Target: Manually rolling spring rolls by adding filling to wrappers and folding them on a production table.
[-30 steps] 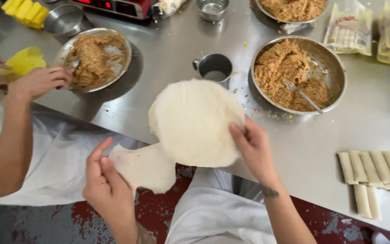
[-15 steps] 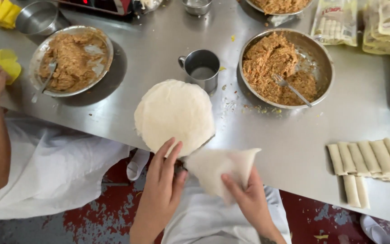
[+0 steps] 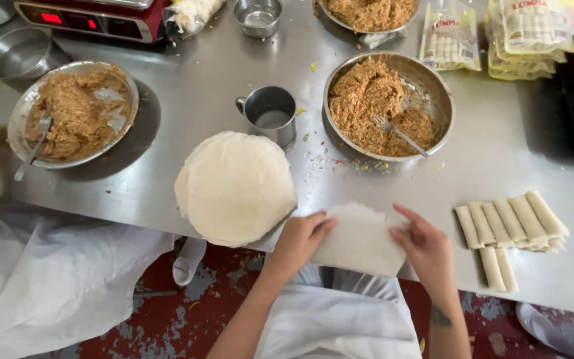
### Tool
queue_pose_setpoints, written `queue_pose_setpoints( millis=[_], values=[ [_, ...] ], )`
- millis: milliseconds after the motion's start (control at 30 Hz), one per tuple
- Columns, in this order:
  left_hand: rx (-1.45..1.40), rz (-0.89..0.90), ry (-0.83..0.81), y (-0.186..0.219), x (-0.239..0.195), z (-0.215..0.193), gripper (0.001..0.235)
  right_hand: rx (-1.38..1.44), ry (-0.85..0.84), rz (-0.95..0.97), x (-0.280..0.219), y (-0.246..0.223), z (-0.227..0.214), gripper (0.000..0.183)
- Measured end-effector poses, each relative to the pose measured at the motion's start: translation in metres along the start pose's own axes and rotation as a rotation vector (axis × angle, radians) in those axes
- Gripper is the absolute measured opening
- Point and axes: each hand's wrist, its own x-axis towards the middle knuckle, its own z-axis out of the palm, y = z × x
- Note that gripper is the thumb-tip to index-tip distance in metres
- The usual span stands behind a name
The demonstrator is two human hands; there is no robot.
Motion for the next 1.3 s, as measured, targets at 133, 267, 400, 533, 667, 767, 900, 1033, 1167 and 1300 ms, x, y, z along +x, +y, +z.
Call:
queue_pose_setpoints(
  millis=[133,267,400,533,667,767,900,1033,1167,1300],
  values=[
    [0.161,0.048,0.203,0.004,0.039,0.039,0.028,-0.114,0.226,-0.083,0.025,0.021,0.037,0.042],
    [0.366,0.321,0.115,0.017,0.025,0.058,0.052,-0.408,0.218,-0.441,0.008,0.028,0.067,0.045],
    [0.493,0.253,0.037,0.007,0.011,0.062,0.084,-0.605,0.113,-0.366,0.026,0.056,0.062,0.047],
    [0.462,0.442,-0.081,0.006,-0.015,0.046,0.091,-0.398,-0.022,-0.390,0.068,-0.048,0.054,0.033],
    [0.706,0.727,-0.144,-0.016,-0.021,0.056,0.087,-0.279,-0.007,-0.917,0.124,-0.154,0.114,0.031],
    [0.439,0.831,-0.131,-0.015,-0.018,0.066,0.044,-0.499,-0.121,-0.981,0.184,-0.150,0.197,0.049],
    [0.149,0.714,-0.118,0.011,-0.035,0.063,0.039,-0.627,-0.293,-0.512,0.201,-0.174,0.223,0.080],
    [0.295,0.727,-0.100,0.011,-0.042,0.060,0.047,-0.830,-0.374,-0.546,0.205,-0.176,0.200,0.090],
    [0.250,0.425,-0.151,0.016,-0.051,0.054,0.087,-0.477,-0.221,-0.720,0.144,-0.164,0.096,0.049],
    [0.528,0.277,0.093,0.010,-0.047,0.054,0.094,-0.308,-0.047,-0.604,0.075,-0.045,0.036,0.044]
  ],
)
